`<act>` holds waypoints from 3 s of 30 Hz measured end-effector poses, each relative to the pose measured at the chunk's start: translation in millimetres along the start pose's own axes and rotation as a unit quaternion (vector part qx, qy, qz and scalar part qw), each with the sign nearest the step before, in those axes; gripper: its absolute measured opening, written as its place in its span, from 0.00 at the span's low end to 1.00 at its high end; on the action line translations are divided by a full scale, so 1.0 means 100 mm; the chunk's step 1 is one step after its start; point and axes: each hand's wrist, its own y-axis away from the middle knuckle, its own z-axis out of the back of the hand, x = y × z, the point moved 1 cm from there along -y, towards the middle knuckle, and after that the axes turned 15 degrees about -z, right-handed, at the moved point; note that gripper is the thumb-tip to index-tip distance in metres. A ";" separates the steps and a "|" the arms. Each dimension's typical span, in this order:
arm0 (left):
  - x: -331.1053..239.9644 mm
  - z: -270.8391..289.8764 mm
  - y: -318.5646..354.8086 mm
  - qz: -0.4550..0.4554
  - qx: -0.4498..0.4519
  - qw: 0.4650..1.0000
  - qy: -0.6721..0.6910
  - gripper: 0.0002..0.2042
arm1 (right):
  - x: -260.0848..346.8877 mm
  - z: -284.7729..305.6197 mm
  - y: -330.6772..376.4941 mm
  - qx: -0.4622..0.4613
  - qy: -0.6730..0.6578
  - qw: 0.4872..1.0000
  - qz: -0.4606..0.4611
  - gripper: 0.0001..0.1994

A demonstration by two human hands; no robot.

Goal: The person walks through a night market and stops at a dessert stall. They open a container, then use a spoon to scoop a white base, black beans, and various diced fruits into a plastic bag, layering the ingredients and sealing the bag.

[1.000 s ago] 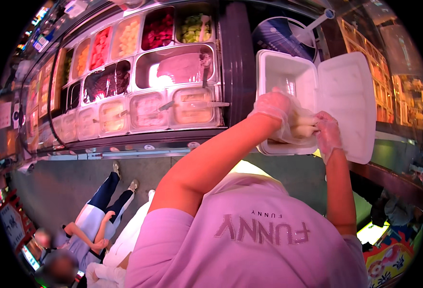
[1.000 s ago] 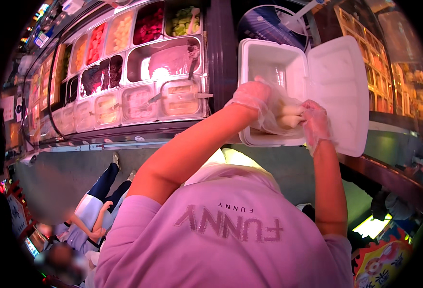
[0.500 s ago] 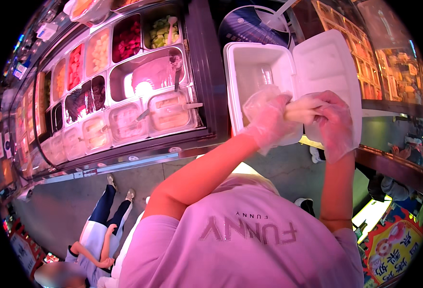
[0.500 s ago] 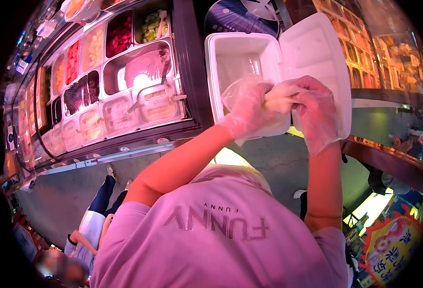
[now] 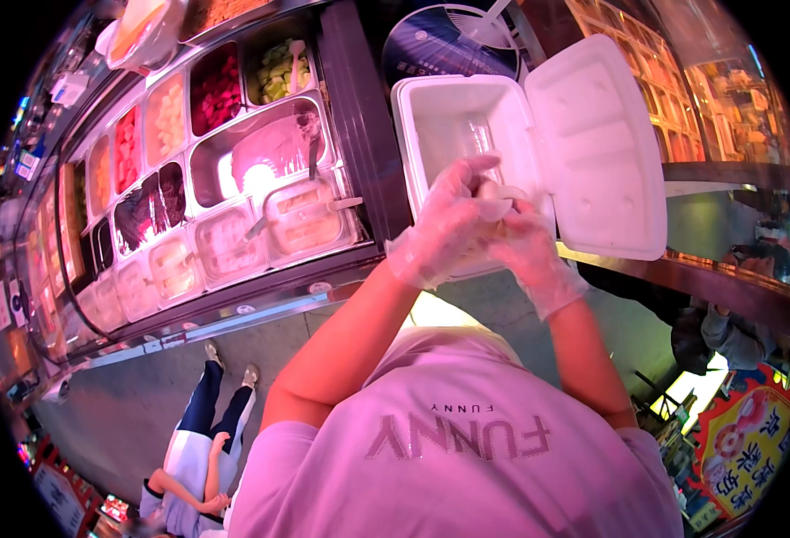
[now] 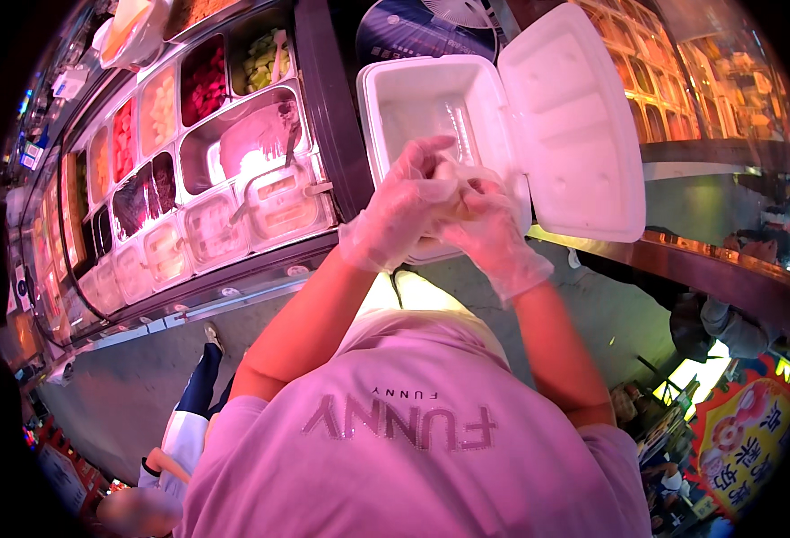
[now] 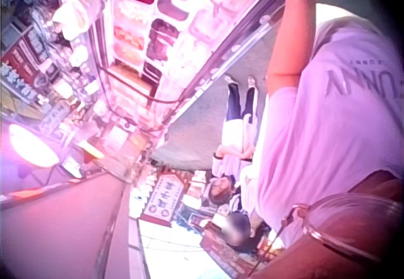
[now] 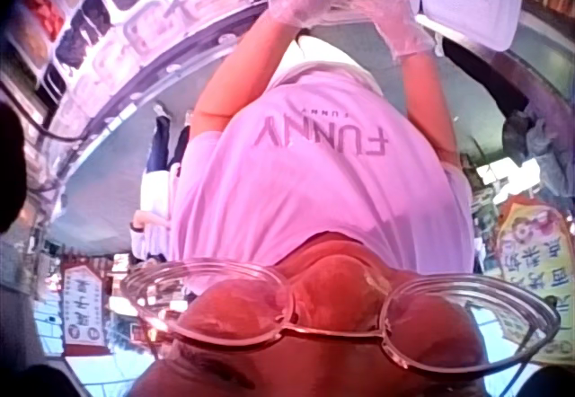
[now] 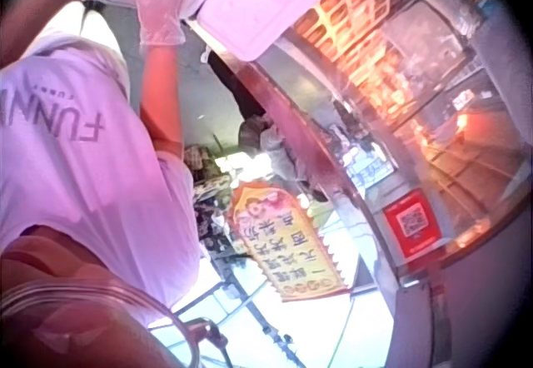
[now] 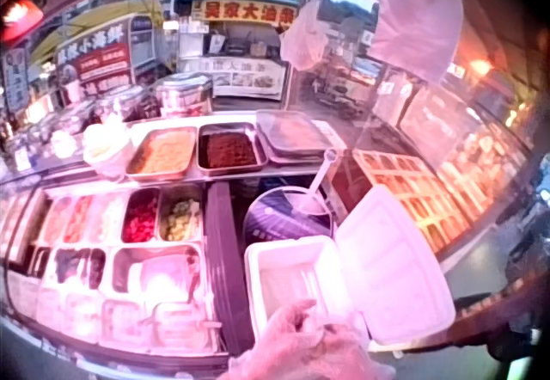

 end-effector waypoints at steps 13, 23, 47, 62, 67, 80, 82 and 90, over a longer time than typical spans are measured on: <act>0.65 -0.02 0.07 -0.367 0.000 0.732 -0.574 0.41 | 0.19 0.13 -0.03 -0.008 -0.315 0.941 -0.127 0.11; 0.18 0.13 -0.27 -0.025 0.160 0.897 -0.411 0.16 | -0.01 0.35 0.05 -0.107 -0.432 0.886 -0.132 0.14; 0.88 0.08 -0.42 -0.083 -0.181 0.980 -0.014 0.30 | 0.06 0.33 0.41 -0.001 -0.211 0.971 -0.108 0.20; 0.95 0.14 -0.47 -0.010 -0.079 0.961 -0.265 0.19 | 0.18 0.29 0.17 -0.140 -0.410 0.883 -0.181 0.25; 0.98 0.05 -0.46 -0.036 -0.094 0.929 -0.356 0.17 | 0.00 0.19 -0.01 -0.141 -0.300 0.937 -0.110 0.18; 1.01 0.18 -0.51 -0.104 0.091 0.860 -0.491 0.17 | 0.10 -0.12 -0.21 -0.029 -0.364 0.923 -0.120 0.19; 1.23 0.51 -0.51 -0.057 0.079 0.906 -0.412 0.18 | 0.02 -0.13 -0.28 -0.054 -0.384 0.916 -0.103 0.13; 0.73 0.22 -0.62 0.071 0.186 0.915 -0.352 0.14 | 0.04 0.14 -0.53 0.117 -0.572 0.777 -0.235 0.06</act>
